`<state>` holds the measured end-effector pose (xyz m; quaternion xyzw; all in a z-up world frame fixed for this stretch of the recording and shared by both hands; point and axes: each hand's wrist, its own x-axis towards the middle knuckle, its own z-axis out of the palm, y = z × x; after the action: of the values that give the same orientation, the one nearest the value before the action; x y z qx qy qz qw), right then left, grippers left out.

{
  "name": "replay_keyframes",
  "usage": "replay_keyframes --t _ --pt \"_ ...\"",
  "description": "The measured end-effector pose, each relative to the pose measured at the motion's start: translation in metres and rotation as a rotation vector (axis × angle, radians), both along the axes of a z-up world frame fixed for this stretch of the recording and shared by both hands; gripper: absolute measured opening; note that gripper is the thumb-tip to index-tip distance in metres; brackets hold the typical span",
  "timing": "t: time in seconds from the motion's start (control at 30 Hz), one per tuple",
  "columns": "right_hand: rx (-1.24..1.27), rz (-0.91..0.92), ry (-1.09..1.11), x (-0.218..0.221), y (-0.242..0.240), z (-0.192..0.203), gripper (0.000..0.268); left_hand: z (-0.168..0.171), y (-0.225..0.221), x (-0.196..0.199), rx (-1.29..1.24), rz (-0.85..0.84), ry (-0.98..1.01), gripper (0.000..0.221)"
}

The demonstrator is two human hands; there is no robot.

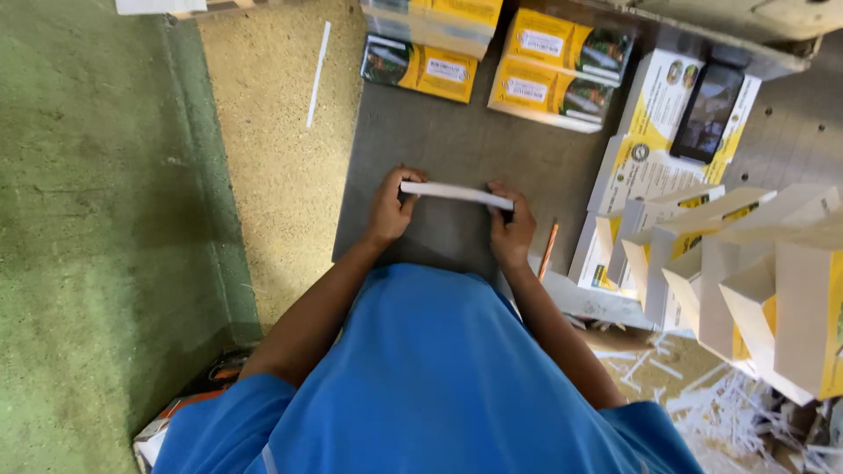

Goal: Organizing and stacking printed labels on a production table while checking an order list.

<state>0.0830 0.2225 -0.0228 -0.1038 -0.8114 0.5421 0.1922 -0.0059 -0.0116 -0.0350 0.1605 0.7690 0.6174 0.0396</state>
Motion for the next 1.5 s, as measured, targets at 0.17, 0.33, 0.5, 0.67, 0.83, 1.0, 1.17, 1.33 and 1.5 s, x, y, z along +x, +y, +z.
replay_keyframes --t 0.17,0.33,0.5,0.67,0.83,1.0,1.17,1.33,1.5 --pt "0.121 0.011 -0.043 0.007 0.019 0.004 0.034 0.013 -0.011 -0.010 -0.082 -0.026 0.050 0.027" --pt "-0.214 -0.102 -0.165 0.000 0.054 -0.010 0.030 0.027 0.016 -0.031 -0.095 -0.036 -0.125 0.034" --pt "-0.224 -0.324 -0.196 -0.026 0.088 0.070 0.028 0.055 0.085 -0.064 -0.213 0.130 -0.091 0.046" --pt "-0.285 -0.492 -0.363 -0.075 0.155 0.041 0.028 0.060 0.153 -0.096 -0.210 0.168 -0.077 0.046" --pt "-0.007 -0.534 -0.556 -0.128 0.177 0.057 0.038 0.067 0.191 -0.128 -0.237 0.122 -0.098 0.031" --pt "0.294 -0.608 -0.704 -0.147 0.190 0.037 0.041 0.065 0.207 -0.131 -0.428 0.190 -0.015 0.030" --pt "0.340 -0.438 -0.509 -0.134 0.186 0.042 0.050 0.059 0.205 -0.123 -0.586 0.092 0.020 0.061" --pt "0.476 -0.219 -0.626 -0.126 0.173 0.058 0.111 0.041 0.209 -0.122 -0.695 0.034 -0.051 0.100" --pt "0.693 -0.235 -0.628 -0.132 0.198 0.022 0.049 0.020 0.213 -0.127 -0.933 0.127 0.312 0.084"
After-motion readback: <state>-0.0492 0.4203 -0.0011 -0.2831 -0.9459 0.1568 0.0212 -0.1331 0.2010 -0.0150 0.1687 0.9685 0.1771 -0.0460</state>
